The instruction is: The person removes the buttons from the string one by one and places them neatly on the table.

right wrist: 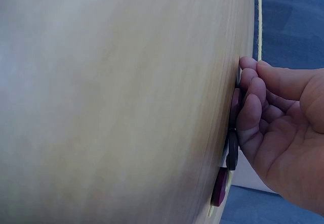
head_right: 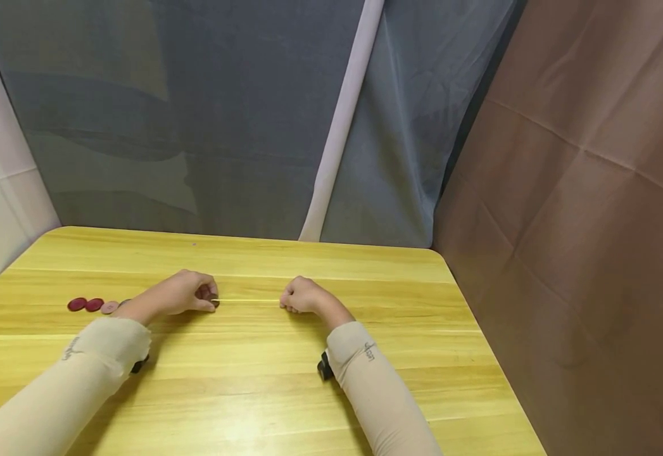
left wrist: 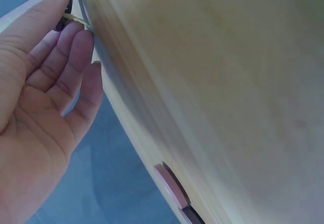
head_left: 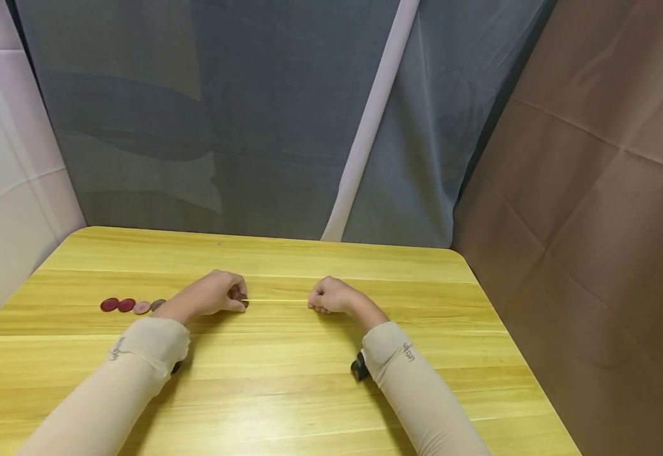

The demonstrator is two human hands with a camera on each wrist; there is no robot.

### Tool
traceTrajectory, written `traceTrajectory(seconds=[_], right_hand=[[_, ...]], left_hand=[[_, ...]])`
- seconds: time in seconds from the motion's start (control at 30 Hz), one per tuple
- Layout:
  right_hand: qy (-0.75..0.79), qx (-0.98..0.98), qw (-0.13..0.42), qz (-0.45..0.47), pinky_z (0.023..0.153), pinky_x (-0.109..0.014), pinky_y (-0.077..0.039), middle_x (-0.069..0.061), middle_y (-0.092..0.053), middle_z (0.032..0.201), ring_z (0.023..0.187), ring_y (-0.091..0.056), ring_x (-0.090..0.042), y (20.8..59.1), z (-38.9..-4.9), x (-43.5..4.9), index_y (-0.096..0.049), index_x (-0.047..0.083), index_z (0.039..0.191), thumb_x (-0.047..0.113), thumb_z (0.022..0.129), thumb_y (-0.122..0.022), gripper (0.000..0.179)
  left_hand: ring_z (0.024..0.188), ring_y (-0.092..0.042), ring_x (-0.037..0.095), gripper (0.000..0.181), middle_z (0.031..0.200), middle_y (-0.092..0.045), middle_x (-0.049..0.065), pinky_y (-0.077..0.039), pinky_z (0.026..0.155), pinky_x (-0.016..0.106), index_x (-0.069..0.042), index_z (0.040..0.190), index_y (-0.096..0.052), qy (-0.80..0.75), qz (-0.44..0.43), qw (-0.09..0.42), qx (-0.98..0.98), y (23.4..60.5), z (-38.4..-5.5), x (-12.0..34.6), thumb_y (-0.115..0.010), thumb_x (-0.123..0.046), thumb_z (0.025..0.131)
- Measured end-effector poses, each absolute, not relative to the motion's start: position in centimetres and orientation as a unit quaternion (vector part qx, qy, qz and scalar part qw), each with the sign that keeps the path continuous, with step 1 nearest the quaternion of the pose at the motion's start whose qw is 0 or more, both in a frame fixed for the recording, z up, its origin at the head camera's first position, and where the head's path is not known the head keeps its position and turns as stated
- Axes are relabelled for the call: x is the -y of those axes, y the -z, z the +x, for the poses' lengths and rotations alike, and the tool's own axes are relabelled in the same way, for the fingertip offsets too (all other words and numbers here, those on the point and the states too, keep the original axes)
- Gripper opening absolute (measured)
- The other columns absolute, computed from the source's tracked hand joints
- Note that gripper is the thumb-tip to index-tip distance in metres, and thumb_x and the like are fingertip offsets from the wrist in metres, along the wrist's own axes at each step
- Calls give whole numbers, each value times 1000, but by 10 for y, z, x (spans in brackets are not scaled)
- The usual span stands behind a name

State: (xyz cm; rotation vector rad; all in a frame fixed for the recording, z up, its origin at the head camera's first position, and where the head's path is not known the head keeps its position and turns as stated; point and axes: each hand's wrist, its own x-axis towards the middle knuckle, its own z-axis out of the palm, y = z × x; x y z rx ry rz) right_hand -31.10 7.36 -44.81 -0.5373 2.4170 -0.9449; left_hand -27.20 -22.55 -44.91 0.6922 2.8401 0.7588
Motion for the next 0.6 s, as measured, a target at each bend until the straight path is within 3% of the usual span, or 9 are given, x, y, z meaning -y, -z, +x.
traceTrajectory(seconds=[0.6], right_hand=[[349, -883, 244, -198, 61, -26, -45, -5, -59, 74, 65, -51, -14, 449, -312, -77, -73, 3, 87, 12, 105, -55, 27]], left_hand=[[73, -50, 15, 20, 78, -56, -2, -43, 68, 32, -7, 92, -66, -261, 225, 57, -937, 449, -268, 241, -84, -13, 84]])
